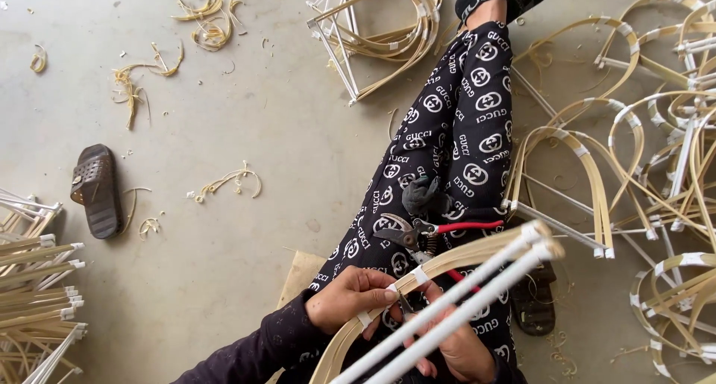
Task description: Assembling and securing curved bamboo components into small structural frames using wire and cutters.
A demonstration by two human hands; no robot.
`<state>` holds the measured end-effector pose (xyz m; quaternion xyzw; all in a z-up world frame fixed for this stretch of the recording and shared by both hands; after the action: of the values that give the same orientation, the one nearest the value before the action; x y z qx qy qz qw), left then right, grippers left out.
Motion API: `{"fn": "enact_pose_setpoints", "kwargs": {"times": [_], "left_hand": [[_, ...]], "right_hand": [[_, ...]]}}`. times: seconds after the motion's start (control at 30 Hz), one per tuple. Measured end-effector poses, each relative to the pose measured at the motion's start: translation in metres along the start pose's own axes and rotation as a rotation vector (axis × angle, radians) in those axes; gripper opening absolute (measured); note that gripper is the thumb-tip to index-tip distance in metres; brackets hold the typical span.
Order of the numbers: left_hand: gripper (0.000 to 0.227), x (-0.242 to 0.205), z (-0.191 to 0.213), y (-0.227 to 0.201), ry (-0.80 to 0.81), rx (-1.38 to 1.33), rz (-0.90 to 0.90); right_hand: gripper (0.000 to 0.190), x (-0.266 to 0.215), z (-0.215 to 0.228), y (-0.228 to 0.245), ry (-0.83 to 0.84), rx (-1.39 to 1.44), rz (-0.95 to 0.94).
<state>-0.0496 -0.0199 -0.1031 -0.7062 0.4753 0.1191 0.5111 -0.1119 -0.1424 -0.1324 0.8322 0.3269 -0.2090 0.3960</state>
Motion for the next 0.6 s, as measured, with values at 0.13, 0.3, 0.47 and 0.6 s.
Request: {"fn": "enact_pose_setpoints", "kwargs": {"times": [0.13,0.3,0.47,0.6], "left_hand": [[0.033,-0.009,-0.003,0.001,0.075,0.002,0.017],[0.034,-0.033,-0.006,-0.001,0.066,0.059,0.055],[0.029,-0.06,0.006,0.01,0.036,0.1,0.066],[0.027,-0.06,0.007,0.016,-0.06,0.11,0.11]], "right_hand": [[0.081,0.001,0.0,-0.017,0.034,0.026,0.029],[0.071,-0.005,-0.009,-0.025,-0.07,-0.044,0.071],[0.045,-0.014,-0.009,-0.039,-0.186,-0.275,0.037],[0.043,-0.012,-0.011,-0.027,-0.12,-0.285,0.039]]}}
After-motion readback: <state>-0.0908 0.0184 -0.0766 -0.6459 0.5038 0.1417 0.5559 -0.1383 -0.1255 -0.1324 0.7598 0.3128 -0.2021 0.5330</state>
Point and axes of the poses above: each hand's wrist, its own x-axis towards the middle knuckle, its own z-axis out of the back of the hand, y = z × x, the point moved 9 cm from there along x, towards the middle knuckle, and after that the axes turned 10 degrees about -y, right-handed, at the moved point
